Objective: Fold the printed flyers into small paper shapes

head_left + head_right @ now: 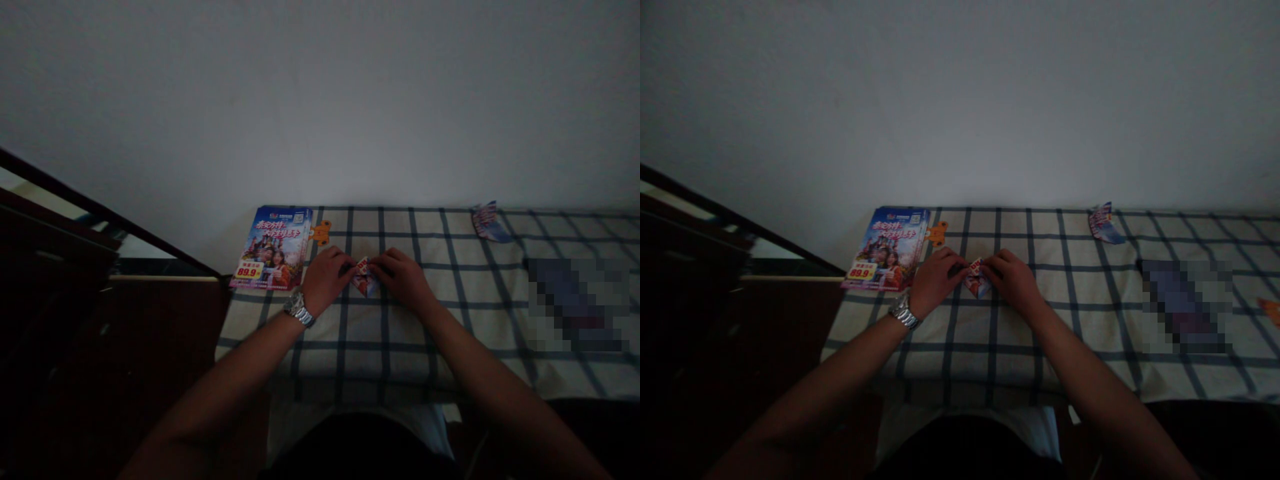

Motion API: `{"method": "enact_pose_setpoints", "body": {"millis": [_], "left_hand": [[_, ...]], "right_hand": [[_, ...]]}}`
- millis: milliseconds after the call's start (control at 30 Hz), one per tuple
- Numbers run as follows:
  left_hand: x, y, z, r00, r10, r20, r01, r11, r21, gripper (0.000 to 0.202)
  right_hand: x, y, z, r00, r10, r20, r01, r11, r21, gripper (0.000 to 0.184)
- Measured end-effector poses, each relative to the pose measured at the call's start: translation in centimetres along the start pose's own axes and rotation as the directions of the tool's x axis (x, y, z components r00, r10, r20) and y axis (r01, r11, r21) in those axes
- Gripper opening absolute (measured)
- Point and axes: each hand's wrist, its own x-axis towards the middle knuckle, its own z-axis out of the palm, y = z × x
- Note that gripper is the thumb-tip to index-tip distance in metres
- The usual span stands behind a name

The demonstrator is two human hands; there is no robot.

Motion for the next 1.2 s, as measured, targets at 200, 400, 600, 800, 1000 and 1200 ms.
{"method": "enact_pose_setpoints", "body": {"millis": [200,400,600,800,1000,1200], "left_hand": [[0.15,0.21,-0.1,1.0,-0.002,0.012,0.002,1.0,-0.014,0.013],[0.21,0.3,-0.22,1.0,0.018,0.009,-0.018,1.0,-0.013,0.014],[0.11,0.16,-0.17,0.998,0.04,0.041,-0.039,0.999,-0.024,0.015],[-0.05,0.3,-0.27,0.998,0.046,0.048,-0.046,0.999,0.001,0.018],[-0.2,0.24,0.01,0.997,0.077,0.019,-0.077,0.997,0.008,0.024],[-0.3,0.16,0.03,0.996,0.091,0.008,-0.091,0.996,-0.005,0.023]], "right_hand": [[0.0,-0.19,-0.03,1.0,0.025,0.013,-0.025,0.999,-0.023,0.017],[0.06,-0.38,-0.19,1.0,0.018,0.002,-0.018,1.0,-0.012,0.015],[-0.08,-0.03,0.12,1.0,0.023,-0.001,-0.023,0.995,-0.098,0.027],[-0.2,0.08,0.33,1.0,-0.006,0.0,0.006,0.994,-0.111,0.034],[-0.08,0.13,0.25,1.0,0.009,0.003,-0.009,0.998,-0.056,0.032],[-0.11,-0.08,-0.1,1.0,-0.006,0.02,0.005,1.0,0.001,0.03]]}}
